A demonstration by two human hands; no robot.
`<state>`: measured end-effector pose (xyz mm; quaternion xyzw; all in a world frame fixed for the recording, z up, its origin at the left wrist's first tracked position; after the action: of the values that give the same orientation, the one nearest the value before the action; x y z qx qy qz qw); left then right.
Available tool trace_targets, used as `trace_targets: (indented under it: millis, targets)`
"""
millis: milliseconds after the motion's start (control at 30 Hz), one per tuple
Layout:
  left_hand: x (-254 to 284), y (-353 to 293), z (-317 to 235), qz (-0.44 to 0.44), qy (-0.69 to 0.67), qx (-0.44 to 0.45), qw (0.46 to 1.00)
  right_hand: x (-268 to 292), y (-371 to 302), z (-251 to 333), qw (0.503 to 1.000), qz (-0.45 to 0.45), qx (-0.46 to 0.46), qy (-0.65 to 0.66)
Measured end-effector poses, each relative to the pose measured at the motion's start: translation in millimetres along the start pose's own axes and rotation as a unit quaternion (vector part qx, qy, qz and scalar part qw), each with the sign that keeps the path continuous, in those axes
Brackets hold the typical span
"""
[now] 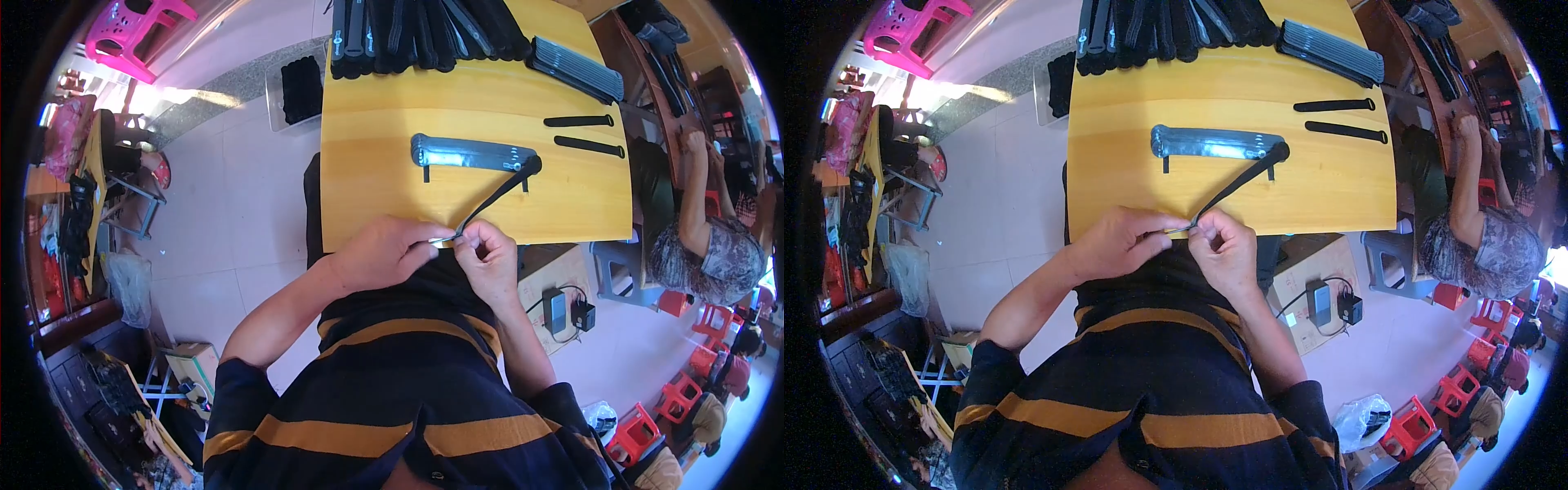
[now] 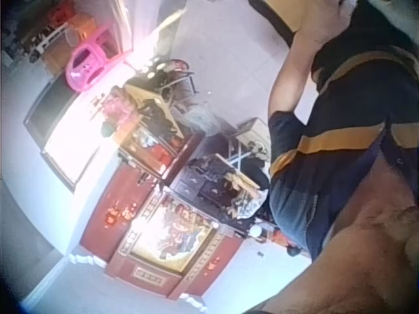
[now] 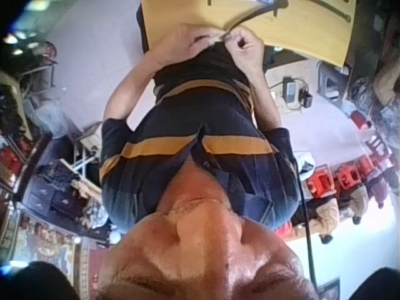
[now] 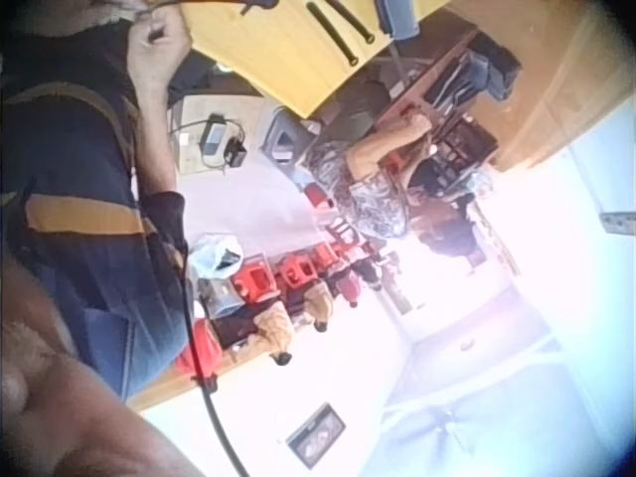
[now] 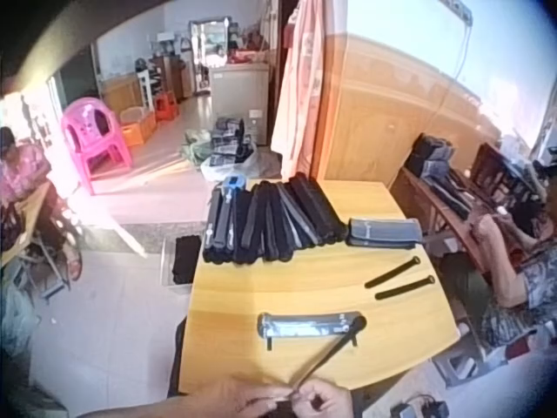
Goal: Assembling plastic and metal components onto black textile straps using a screwdriver and manual manipulation.
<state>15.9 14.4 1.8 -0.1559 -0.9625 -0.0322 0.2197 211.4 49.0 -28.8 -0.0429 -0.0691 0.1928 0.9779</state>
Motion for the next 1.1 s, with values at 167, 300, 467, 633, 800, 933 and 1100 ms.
trace_targets:
  millis: [167, 300, 467, 633, 800, 933, 1100]
  targets:
    - [4.3, 0.1, -3.8, 0.010, 0.067, -0.036, 0.997, 0.9, -1.4, -3.4, 1.000, -0.003, 0.004, 0.003]
    - [3.3, -2.1, -9.6, -0.035, 0.141, -0.038, 0.989, 1.9, -1.9, -1.2, 1.000, 0.022, -0.014, 0.006]
    - [2.1, 0.1, -24.8, -0.062, 0.104, -0.014, 0.993, -1.4, -0.7, -4.9, 0.999, 0.010, -0.005, 0.035]
    - [-1.0, 7.4, -10.2, -0.047, 0.080, -0.035, 0.995, 0.5, -3.2, -4.4, 0.996, 0.049, -0.015, 0.073]
    - [3.6, 14.4, -11.4, 0.007, 0.089, -0.068, 0.994, 5.8, -3.1, 13.5, 0.995, 0.092, -0.015, 0.034]
    - [2.7, 17.1, -23.8, 0.031, 0.175, -0.062, 0.982, 6.9, -2.3, 13.1, 0.994, 0.110, 0.016, -0.011]
    - [-9.4, 17.0, -27.1, -0.031, 0.221, -0.031, 0.974, 3.4, 0.6, 12.8, 0.995, 0.083, 0.047, -0.026]
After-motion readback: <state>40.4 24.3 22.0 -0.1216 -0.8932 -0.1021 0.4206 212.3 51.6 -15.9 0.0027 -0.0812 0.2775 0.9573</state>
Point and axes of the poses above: each hand's wrist, its own y-axis towards the middle knuckle, its own x-axis out of the back of the hand, z = x × y, the point moved 3 cm from there along y, towards the middle knuckle
